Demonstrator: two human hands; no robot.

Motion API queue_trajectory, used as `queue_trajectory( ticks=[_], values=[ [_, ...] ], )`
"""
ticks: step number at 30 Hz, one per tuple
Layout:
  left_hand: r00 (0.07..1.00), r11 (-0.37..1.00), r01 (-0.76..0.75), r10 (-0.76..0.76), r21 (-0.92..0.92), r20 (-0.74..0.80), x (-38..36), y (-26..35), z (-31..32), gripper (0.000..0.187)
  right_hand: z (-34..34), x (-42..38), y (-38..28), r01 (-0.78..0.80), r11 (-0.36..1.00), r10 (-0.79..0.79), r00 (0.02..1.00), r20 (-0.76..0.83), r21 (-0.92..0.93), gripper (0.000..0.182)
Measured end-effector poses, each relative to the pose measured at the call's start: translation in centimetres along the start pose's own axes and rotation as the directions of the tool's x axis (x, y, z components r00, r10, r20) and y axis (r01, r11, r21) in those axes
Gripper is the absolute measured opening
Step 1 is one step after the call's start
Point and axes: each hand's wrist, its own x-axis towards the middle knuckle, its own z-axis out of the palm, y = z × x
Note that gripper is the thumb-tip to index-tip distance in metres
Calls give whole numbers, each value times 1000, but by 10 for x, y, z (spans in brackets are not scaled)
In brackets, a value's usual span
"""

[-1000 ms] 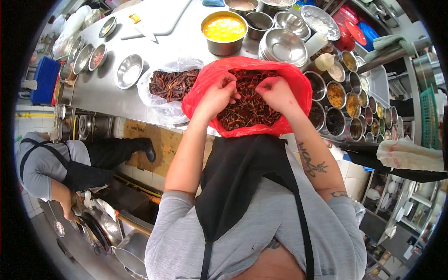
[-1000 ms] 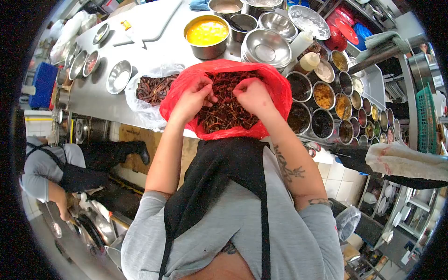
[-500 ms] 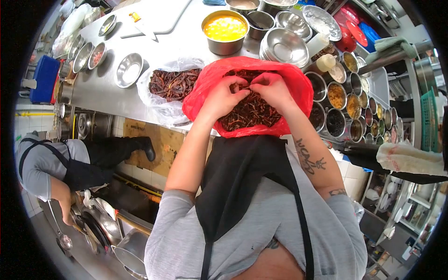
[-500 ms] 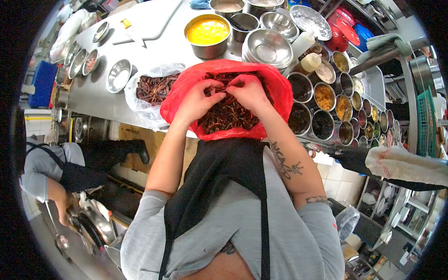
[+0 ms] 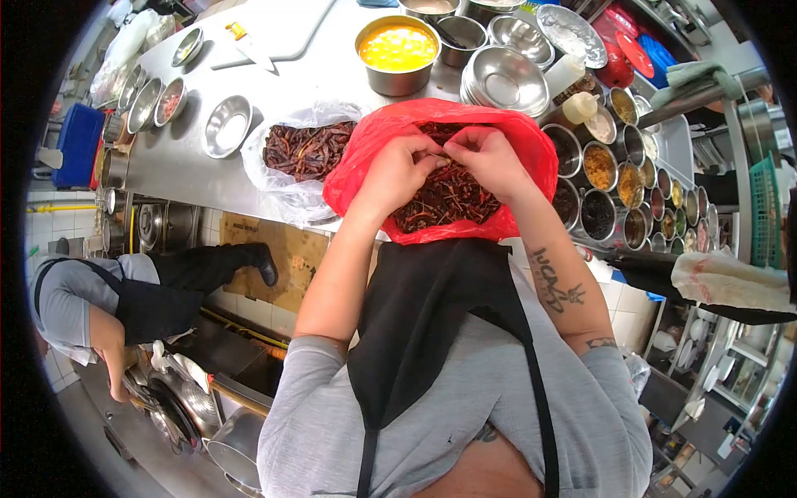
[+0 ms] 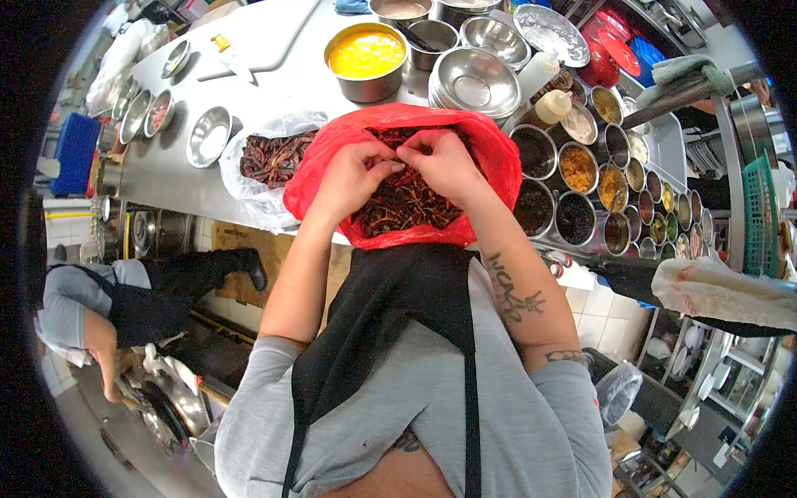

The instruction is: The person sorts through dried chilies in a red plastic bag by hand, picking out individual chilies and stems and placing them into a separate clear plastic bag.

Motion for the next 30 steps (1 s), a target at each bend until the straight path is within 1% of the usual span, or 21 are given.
queue_trajectory(
  ticks=[1,3,4,6,7,8,9,10,11,12,13,14,15,16,19,20,23,25,28,29,30],
  values=[
    [994,993,-106,108,53,-30,0,2,-1,13,-2,-1,1,-65,992,62,998,32,105,18],
    [944,938,-306,321,165,-74,1,6,-3,10,-12,-1,8,-202,897,134,972,196,394,17],
    [934,925,-333,350,182,-68,1,6,-5,9,-15,-1,11,-280,811,147,948,283,514,17],
    [912,896,-386,407,220,-56,4,6,-9,8,-16,-5,11,-315,714,96,928,359,625,17],
    [940,930,-321,336,178,-62,3,5,-10,9,-17,-6,10,-334,659,65,918,391,674,17],
    [963,958,-253,264,136,-63,2,4,-10,10,-16,-4,10,-247,814,110,954,278,525,17],
    [980,979,-183,189,94,-60,1,1,-10,12,-14,0,11,-172,926,126,980,154,337,18],
    [981,985,-147,156,91,-111,1,-5,-7,13,-11,2,13,-115,986,112,993,27,124,18],
    [979,990,-110,123,87,-161,0,-16,-2,15,-7,2,14,-31,998,30,999,-33,-50,18],
    [973,994,-74,89,81,-212,1,-26,2,17,-4,3,14,43,973,-62,995,-77,-228,18],
    [982,996,60,-69,-59,-173,2,-35,2,18,0,3,13,107,910,-161,981,-104,-402,18],
    [969,961,198,-221,-191,-113,2,-44,2,19,4,3,9,53,900,-90,994,-65,-434,19],
    [932,890,335,-362,-311,-33,2,-41,-1,20,10,7,13,85,872,-97,995,0,-482,19],
    [897,746,418,-431,-518,103,1,-37,-3,18,14,7,17,89,821,-95,995,19,-564,20],
    [878,566,414,-456,-713,148,-4,-31,-6,18,31,-1,21,88,673,-67,996,58,-735,22],
    [878,556,414,-453,-721,155,-6,-31,-7,18,34,-3,22,85,624,-53,996,67,-777,22],
    [880,542,419,-441,-728,178,-8,-39,-10,18,35,-2,24,72,651,-14,996,83,-755,24],
    [877,552,434,-439,-712,194,-10,-45,-10,19,30,1,28,89,736,-66,996,60,-671,25],
    [838,646,483,-538,-592,96,-15,-31,-6,21,20,4,26,70,891,-76,997,4,-449,27],
    [871,716,440,-487,-543,64,-16,-21,-6,21,18,4,22,55,934,-65,998,-17,-352,27],
    [902,780,392,-431,-489,36,-17,-10,-7,21,16,3,17,76,936,-98,994,-47,-344,28]
  ],
)
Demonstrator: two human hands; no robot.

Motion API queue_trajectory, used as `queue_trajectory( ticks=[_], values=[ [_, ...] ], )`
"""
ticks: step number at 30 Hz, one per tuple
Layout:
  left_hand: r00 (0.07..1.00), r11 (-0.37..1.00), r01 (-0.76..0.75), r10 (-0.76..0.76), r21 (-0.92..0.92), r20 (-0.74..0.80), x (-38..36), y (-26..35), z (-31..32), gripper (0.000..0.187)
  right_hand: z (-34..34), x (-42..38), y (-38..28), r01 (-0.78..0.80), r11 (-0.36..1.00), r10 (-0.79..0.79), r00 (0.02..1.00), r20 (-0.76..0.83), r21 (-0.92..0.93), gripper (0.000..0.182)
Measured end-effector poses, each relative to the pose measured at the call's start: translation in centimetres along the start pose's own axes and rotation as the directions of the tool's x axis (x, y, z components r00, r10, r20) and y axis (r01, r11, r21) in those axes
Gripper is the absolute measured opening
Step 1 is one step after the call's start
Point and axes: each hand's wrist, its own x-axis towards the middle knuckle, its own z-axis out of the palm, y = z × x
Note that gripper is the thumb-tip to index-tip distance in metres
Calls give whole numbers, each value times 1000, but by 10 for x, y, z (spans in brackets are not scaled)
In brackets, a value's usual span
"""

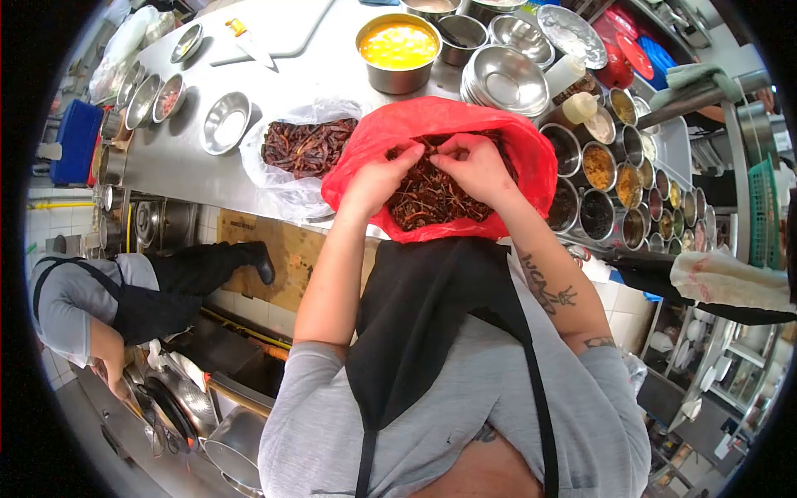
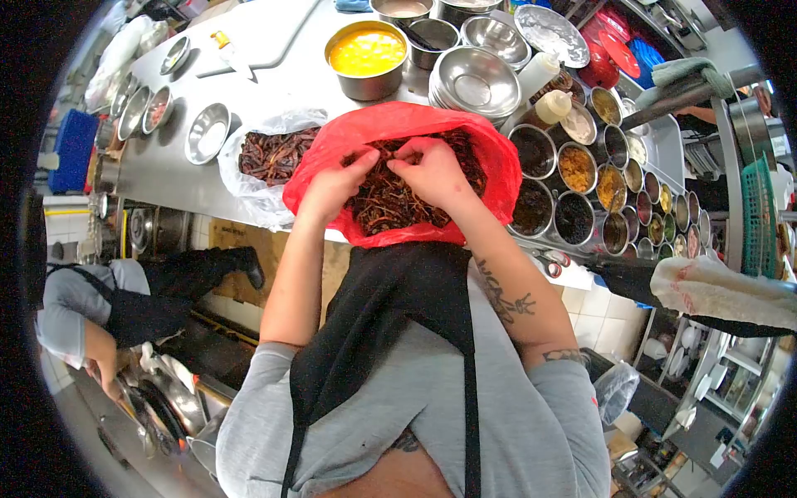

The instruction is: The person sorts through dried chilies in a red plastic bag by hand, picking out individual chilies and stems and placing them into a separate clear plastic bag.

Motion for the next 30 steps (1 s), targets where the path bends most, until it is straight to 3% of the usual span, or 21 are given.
queue_trajectory(
  ticks=[1,4,6,9,13,19,22,24,27,30],
  values=[
    [998,995,-70,69,67,10,-2,4,3,21,-1,-1,-1,0,998,0,1000,-1,56,29],
    [966,965,-260,260,30,15,10,-15,11,20,-1,-2,-2,0,984,-4,1000,22,178,30],
    [962,957,-272,271,102,28,13,-18,7,21,-1,-1,-3,-5,981,-10,997,76,194,30],
    [954,918,-293,298,266,23,8,-12,7,21,-4,-7,-19,42,999,-41,996,-80,14,28],
    [928,785,-350,363,511,78,-3,6,11,18,-4,-8,-22,83,996,-85,995,-48,-26,28],
    [828,647,-468,559,602,42,-1,0,17,14,-1,-8,-21,65,994,-71,995,-75,-83,26],
    [806,577,-494,584,650,95,-4,4,17,14,-3,-12,-27,81,991,-88,994,-63,-107,24],
    [810,602,-497,581,625,84,-3,3,15,14,-1,-12,-22,117,987,-128,987,-100,-107,24],
    [825,649,-500,558,574,89,-3,6,15,14,1,-10,-11,157,988,-156,979,-132,2,23],
    [857,744,-491,505,454,99,-5,12,15,13,-2,-4,-3,-128,872,122,992,45,473,21]
  ],
)
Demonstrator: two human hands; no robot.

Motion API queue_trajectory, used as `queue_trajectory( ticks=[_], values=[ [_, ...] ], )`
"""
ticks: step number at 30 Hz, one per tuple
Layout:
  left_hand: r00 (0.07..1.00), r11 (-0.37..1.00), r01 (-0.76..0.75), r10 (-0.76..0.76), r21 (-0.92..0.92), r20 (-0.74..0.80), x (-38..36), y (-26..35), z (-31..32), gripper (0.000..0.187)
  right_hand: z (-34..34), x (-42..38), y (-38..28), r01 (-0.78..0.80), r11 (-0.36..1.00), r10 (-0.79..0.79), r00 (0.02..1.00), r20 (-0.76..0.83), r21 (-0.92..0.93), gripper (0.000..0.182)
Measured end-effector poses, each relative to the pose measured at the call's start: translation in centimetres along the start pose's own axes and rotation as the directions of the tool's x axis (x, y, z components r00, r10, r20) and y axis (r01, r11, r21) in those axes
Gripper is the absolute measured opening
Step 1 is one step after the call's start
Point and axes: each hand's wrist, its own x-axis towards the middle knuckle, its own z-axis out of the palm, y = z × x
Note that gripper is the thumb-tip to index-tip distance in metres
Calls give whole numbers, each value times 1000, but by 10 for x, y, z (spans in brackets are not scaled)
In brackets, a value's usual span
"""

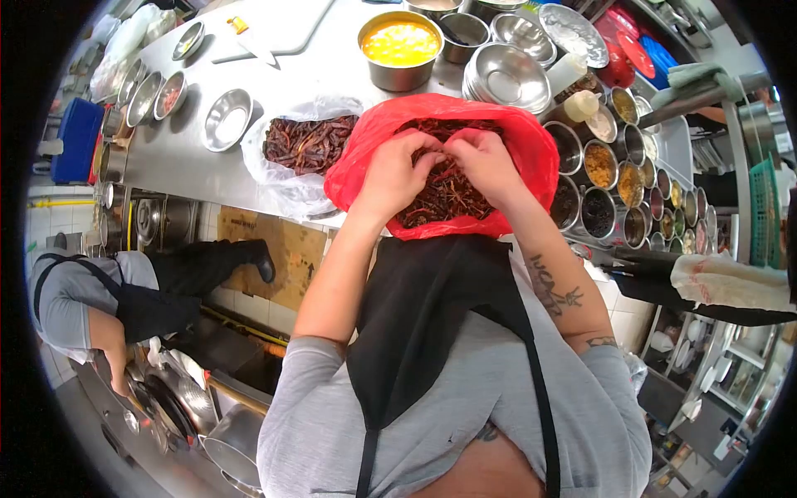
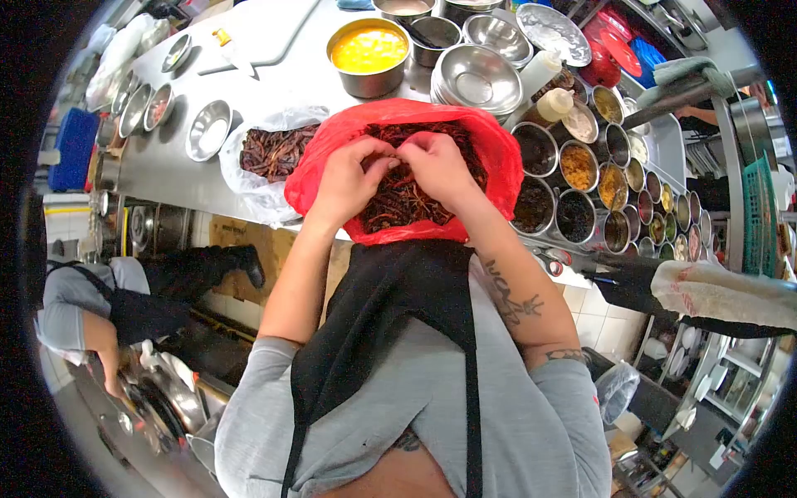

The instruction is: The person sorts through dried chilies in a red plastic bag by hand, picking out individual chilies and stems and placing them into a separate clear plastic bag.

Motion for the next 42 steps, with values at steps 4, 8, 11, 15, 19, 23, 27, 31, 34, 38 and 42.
queue_trajectory(
  ticks=[4,8,11,15,19,23,27,31,34,38,42],
  values=[
    [998,939,47,-62,-340,-33,3,-31,14,16,-10,-6,-13,-101,930,153,981,-120,354,22],
    [869,233,449,-337,-863,362,2,-26,4,15,-24,-14,19,146,776,-172,985,16,-614,26],
    [837,99,495,-320,-863,443,1,-29,2,17,-19,-24,41,202,516,-251,965,79,-832,28],
    [834,336,495,-443,-802,329,-2,-25,4,19,-20,-14,33,244,718,-279,959,52,-651,28],
    [892,668,443,-393,-598,222,-2,-19,15,23,-16,-9,5,137,941,-111,989,100,-310,21],
    [919,682,365,-373,-634,127,0,-16,24,20,-5,-13,0,172,961,-157,984,86,-215,16],
    [878,523,426,-437,-738,197,-1,-27,18,21,-7,-17,-10,134,877,-121,991,58,-462,19],
    [855,410,494,-389,-767,343,-1,-27,14,19,-4,-20,-7,159,918,-143,987,72,-363,14],
    [840,273,520,-337,-809,426,-2,-28,13,22,-11,-12,11,268,929,-243,962,126,-255,9],
    [813,-89,511,-272,-855,514,0,-27,14,23,-13,-13,17,244,952,-274,949,159,184,7],
    [832,-256,446,-234,-858,503,3,-37,10,18,-13,-13,13,200,958,-210,977,30,206,12]
  ],
)
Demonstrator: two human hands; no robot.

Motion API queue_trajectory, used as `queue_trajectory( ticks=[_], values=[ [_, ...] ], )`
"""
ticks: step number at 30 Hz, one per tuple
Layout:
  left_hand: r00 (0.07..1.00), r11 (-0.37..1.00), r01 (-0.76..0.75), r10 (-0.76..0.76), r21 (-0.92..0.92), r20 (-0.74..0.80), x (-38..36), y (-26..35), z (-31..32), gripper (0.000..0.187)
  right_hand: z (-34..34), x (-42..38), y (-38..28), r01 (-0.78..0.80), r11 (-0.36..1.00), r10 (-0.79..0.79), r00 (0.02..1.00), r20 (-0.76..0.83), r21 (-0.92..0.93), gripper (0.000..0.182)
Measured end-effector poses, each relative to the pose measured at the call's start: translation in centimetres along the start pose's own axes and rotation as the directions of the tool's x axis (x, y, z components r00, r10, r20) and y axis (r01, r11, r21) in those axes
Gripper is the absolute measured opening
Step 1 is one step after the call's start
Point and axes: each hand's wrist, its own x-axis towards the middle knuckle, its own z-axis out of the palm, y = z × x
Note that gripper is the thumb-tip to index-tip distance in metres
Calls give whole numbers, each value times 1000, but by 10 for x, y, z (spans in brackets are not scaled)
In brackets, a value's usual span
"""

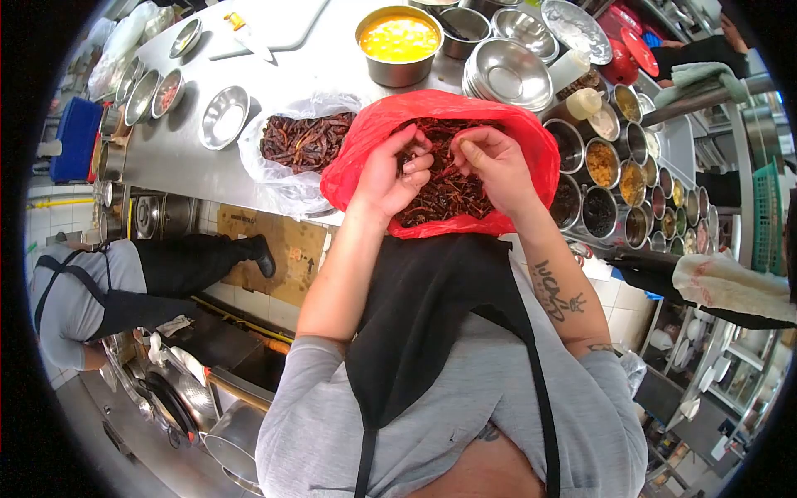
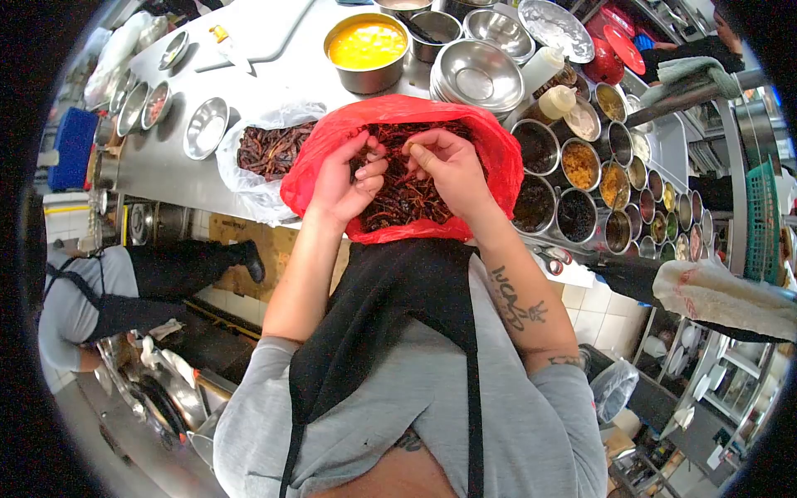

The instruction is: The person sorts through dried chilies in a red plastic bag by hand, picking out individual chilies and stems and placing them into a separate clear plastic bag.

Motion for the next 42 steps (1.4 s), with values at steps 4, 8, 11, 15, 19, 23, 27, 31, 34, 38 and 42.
queue_trajectory(
  ticks=[4,8,11,15,19,23,27,31,34,38,42],
  values=[
    [999,986,-36,39,162,-11,-8,4,9,15,-15,1,13,134,695,-151,988,39,-706,26],
    [981,875,-75,152,479,-124,-12,-2,12,15,-8,-8,20,141,392,-85,989,117,-909,19],
    [970,819,-92,203,567,-136,-15,-2,13,16,-9,-9,23,189,338,-144,978,148,-922,19],
    [937,621,-159,341,768,-82,-13,-4,4,15,-11,-4,9,172,521,-135,984,118,-836,21],
    [912,429,-223,409,875,32,-7,-17,10,18,2,-3,0,102,790,-93,995,47,-605,21],
    [931,625,-218,362,750,-32,-4,-19,4,17,12,-1,2,128,885,-133,991,20,-447,19],
    [930,759,-232,356,608,-90,-7,-16,7,16,16,-6,-16,26,808,-20,1000,17,-588,16],
    [967,846,-169,242,506,-83,-10,-15,16,19,12,-1,2,114,889,-93,993,68,-443,12],
    [996,960,-61,77,275,-48,-9,-15,12,21,11,-2,-2,149,964,-113,979,170,-220,9],
    [996,982,-54,66,181,-63,-3,-9,-1,20,11,-1,-16,88,954,-57,992,114,-286,12],
    [957,885,-174,254,431,-136,-14,-5,15,20,-4,5,-2,45,639,-68,998,2,-768,20]
  ],
)
